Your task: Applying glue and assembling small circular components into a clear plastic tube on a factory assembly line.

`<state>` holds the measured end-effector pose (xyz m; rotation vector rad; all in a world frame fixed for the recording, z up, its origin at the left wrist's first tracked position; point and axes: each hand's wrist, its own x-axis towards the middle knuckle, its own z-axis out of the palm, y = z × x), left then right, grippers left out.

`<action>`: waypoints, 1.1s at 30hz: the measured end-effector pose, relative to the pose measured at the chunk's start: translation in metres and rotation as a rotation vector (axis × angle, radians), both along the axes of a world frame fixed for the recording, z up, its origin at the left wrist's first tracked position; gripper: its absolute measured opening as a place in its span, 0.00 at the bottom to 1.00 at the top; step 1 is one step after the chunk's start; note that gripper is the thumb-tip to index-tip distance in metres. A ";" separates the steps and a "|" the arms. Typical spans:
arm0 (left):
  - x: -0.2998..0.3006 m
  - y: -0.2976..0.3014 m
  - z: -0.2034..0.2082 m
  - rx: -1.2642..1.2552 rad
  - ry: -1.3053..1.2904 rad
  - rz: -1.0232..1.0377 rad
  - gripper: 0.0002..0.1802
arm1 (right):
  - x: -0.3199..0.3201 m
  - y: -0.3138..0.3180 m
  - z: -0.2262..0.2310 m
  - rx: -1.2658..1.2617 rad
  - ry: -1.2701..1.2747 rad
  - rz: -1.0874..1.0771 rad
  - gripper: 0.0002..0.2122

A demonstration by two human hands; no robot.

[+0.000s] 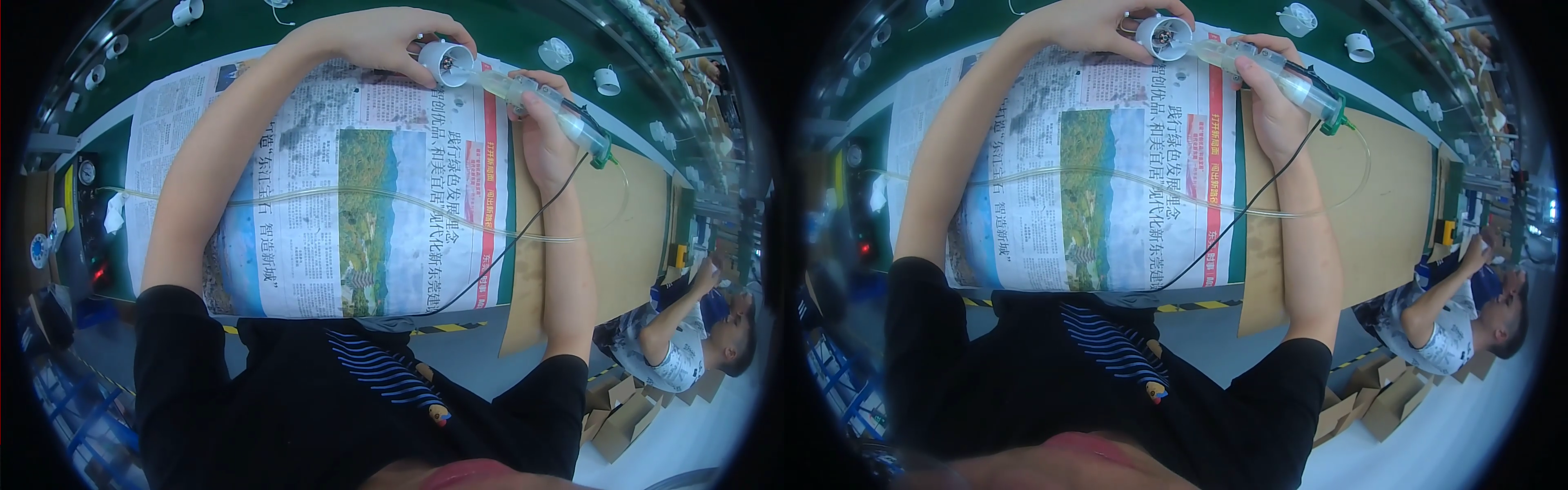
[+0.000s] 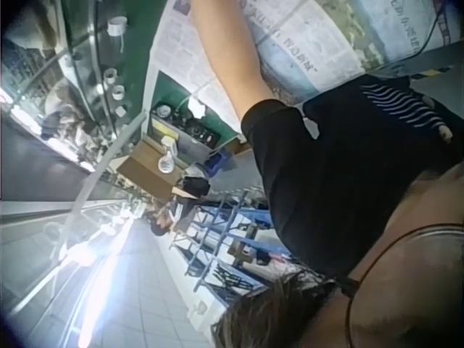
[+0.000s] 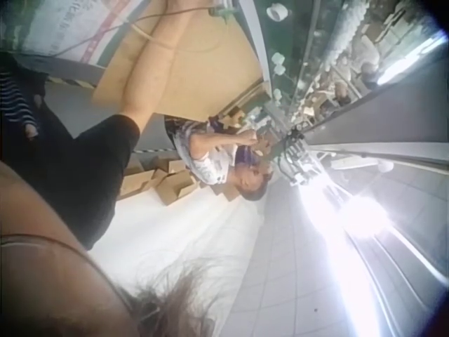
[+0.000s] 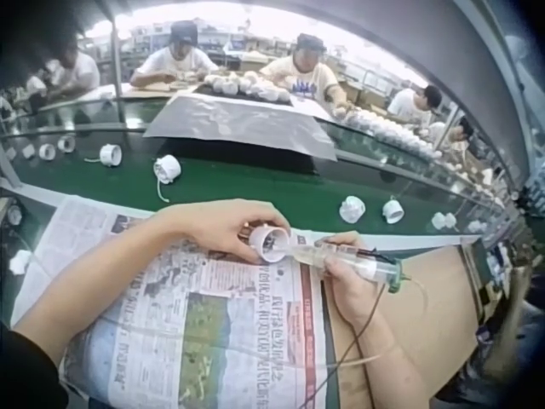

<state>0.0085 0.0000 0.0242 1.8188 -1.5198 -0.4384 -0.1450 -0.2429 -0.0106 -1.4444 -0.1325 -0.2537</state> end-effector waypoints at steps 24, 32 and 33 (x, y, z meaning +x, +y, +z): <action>0.012 0.003 -0.006 0.026 -0.546 0.297 0.21 | -0.001 0.001 0.003 0.081 0.011 -0.002 0.13; -0.010 0.006 0.000 0.137 -0.896 0.232 0.19 | -0.001 0.002 0.004 0.070 0.014 0.008 0.13; -0.018 0.010 0.000 0.078 -0.839 0.237 0.20 | -0.001 0.002 0.004 0.067 0.010 0.003 0.13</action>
